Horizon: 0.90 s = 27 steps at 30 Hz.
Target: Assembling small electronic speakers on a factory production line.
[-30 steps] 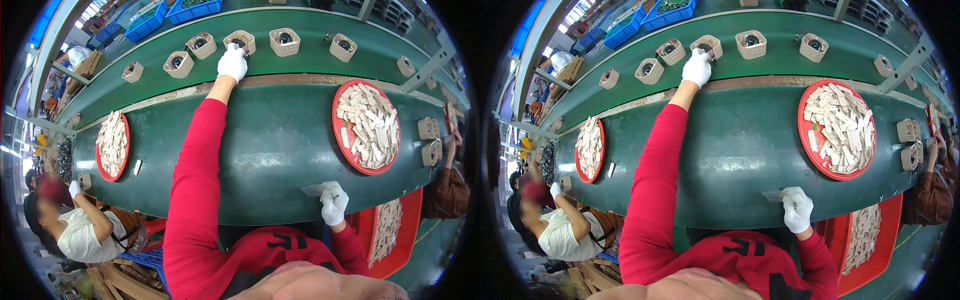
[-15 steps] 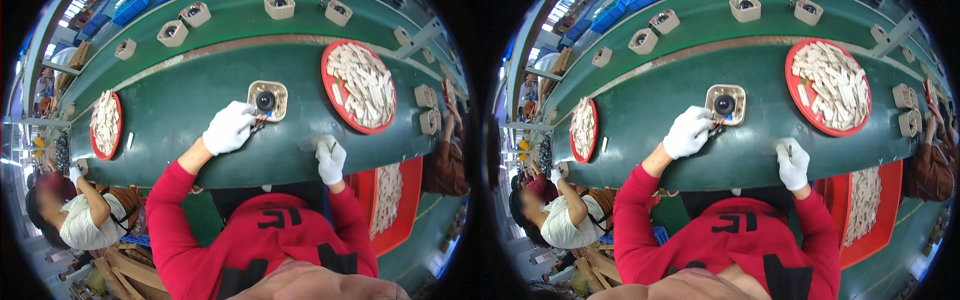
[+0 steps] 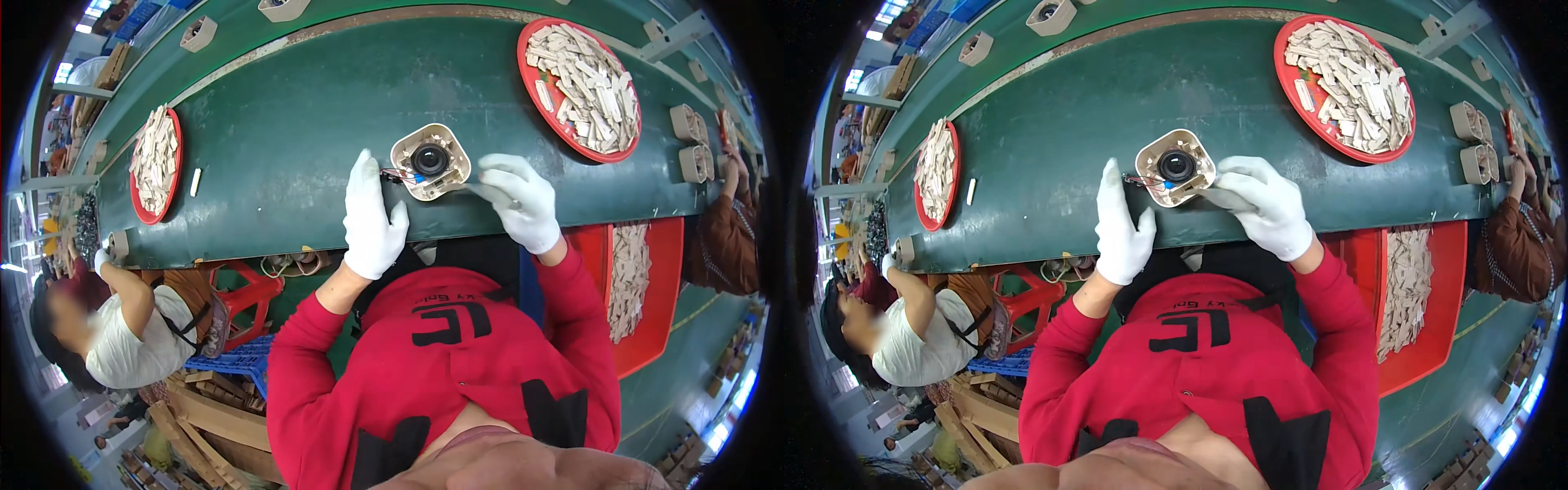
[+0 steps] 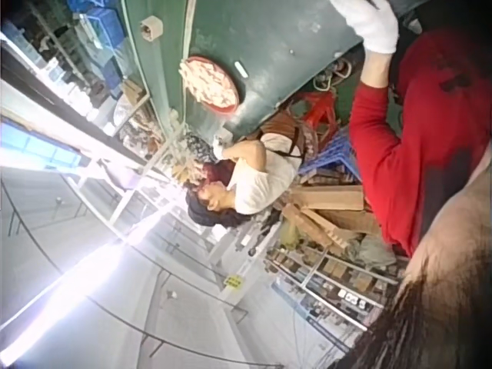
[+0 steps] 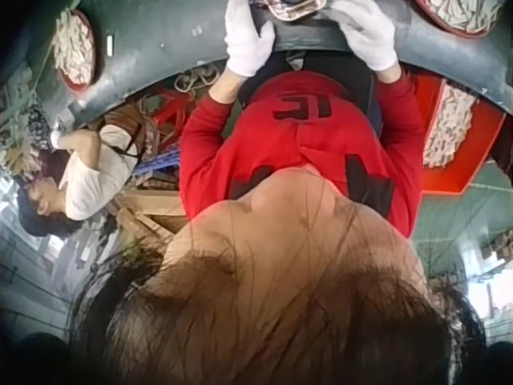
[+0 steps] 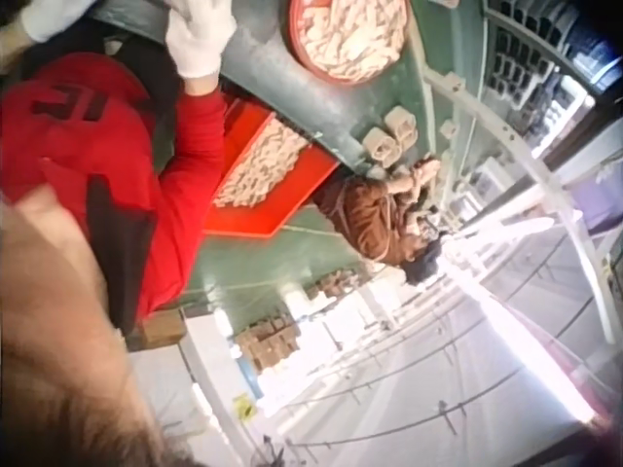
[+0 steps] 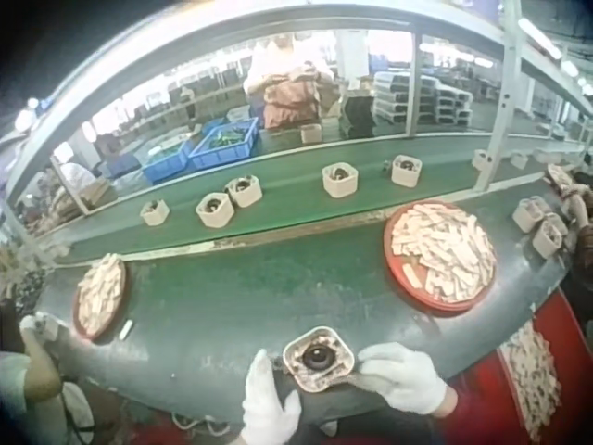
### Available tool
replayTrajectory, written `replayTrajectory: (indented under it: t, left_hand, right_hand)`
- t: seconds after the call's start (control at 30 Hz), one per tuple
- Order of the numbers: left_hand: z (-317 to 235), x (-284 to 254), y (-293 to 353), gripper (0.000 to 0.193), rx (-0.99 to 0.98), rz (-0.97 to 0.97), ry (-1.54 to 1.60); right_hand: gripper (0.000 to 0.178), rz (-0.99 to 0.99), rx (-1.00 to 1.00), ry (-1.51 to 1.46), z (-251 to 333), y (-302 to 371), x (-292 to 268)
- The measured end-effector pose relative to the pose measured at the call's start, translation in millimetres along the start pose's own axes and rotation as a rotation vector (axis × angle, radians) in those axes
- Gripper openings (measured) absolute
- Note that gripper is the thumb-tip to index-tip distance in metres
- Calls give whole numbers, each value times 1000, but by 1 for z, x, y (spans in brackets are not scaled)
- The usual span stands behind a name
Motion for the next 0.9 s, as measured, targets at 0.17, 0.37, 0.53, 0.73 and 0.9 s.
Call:
replayTrajectory:
  t: [0.17, 0.37, 0.53, 0.73, 0.9]
  left_hand:
    - [-2, 6, -9, 80, 70, 52, -111]
    - [6, 15, -33, 70, 136, 51, -146]
    - [15, 18, -40, 60, 102, 67, -31]
    - [4, -5, -38, 51, 51, 40, 144]
    - [0, -26, -24, 52, -683, 349, 932]
  right_hand:
    - [43, 237, -4, 117, -3, -14, 9]
    - [47, 634, 4, 398, 8, -32, 17]
    - [58, 561, 136, 164, 20, -53, -9]
    - [36, 241, 83, 154, -34, -73, 9]
    - [33, 262, 184, 76, -68, -50, 38]
Point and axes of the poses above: each hand's wrist, its own y-axis away from the middle knuckle, its own x-axis out of the palm, z = x × y, the point moved 3 cm from there along -y, towards the middle knuckle, and after that the axes turned 7 degrees about -z, right-handed, at the moved point
